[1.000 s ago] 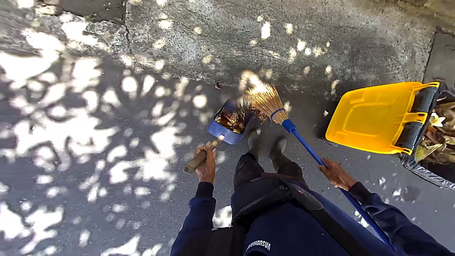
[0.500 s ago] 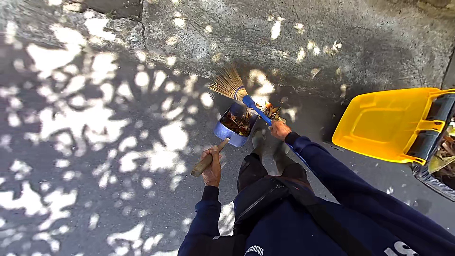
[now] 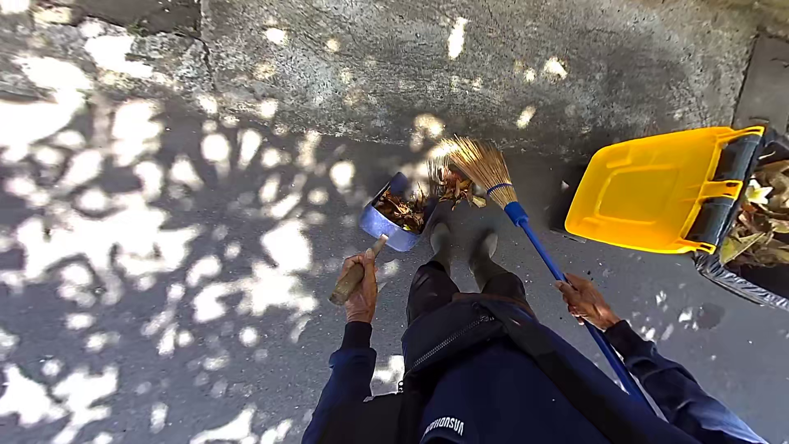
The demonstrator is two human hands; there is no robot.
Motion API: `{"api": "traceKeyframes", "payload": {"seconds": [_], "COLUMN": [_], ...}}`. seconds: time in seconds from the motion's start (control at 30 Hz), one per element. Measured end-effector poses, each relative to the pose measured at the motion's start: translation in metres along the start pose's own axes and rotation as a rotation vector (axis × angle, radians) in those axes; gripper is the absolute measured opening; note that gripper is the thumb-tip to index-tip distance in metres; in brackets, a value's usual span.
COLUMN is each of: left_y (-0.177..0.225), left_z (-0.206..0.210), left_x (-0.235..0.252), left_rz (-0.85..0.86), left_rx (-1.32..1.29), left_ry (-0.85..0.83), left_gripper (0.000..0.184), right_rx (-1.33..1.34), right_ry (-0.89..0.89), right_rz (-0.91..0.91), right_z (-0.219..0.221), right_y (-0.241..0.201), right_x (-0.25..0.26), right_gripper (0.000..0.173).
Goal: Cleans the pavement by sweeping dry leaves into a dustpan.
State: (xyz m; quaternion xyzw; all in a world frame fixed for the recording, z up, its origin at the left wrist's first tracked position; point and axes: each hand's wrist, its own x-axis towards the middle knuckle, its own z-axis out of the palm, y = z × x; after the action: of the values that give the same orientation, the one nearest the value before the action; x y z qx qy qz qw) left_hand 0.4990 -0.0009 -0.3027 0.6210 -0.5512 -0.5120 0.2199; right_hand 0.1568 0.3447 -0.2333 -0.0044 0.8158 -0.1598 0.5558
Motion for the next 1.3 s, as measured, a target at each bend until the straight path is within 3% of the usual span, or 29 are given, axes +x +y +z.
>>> {"api": "traceKeyframes", "payload": {"seconds": [0.17, 0.3, 0.37, 0.53, 0.63, 0.87, 1.07, 1.2, 1.3], "left_y": [0.001, 0.008, 0.011, 0.017, 0.019, 0.011, 0.027, 0.025, 0.017], "left_z": [0.003, 0.004, 0.002, 0.008, 0.009, 0.019, 0.03, 0.023, 0.011], "left_x": [0.019, 0.035, 0.043, 0.052, 0.052, 0.061, 0.061, 0.056, 0.06], "left_rz": [0.094, 0.143, 0.134, 0.181, 0.188, 0.178, 0.23, 0.267, 0.325], "left_rx": [0.076, 0.159, 0.22, 0.303, 0.333, 0.48, 0.538, 0.494, 0.508], "left_ry": [-0.095, -0.178, -0.239, -0.329, -0.364, -0.481, -0.553, -0.572, -0.598], "left_gripper": [0.027, 0.028, 0.031, 0.033, 0.033, 0.033, 0.031, 0.027, 0.026], "right_rx": [0.129, -0.109, -0.216, -0.211, -0.134, 0.317, 0.434, 0.433, 0.345], "right_ry": [0.075, -0.002, -0.091, -0.167, -0.151, -0.04, 0.09, 0.088, -0.007], "right_rz": [0.017, 0.044, 0.033, -0.202, -0.225, 0.034, 0.147, 0.16, 0.16], "right_z": [0.005, 0.044, 0.075, 0.108, 0.108, 0.079, 0.077, 0.136, 0.207], "right_y": [-0.027, -0.035, -0.031, 0.026, 0.05, 0.102, 0.134, 0.123, 0.081], "right_x": [0.014, 0.048, 0.04, -0.009, -0.045, -0.07, -0.069, -0.059, -0.063], "right_gripper": [0.028, 0.031, 0.033, 0.037, 0.04, 0.036, 0.027, 0.029, 0.03]}}
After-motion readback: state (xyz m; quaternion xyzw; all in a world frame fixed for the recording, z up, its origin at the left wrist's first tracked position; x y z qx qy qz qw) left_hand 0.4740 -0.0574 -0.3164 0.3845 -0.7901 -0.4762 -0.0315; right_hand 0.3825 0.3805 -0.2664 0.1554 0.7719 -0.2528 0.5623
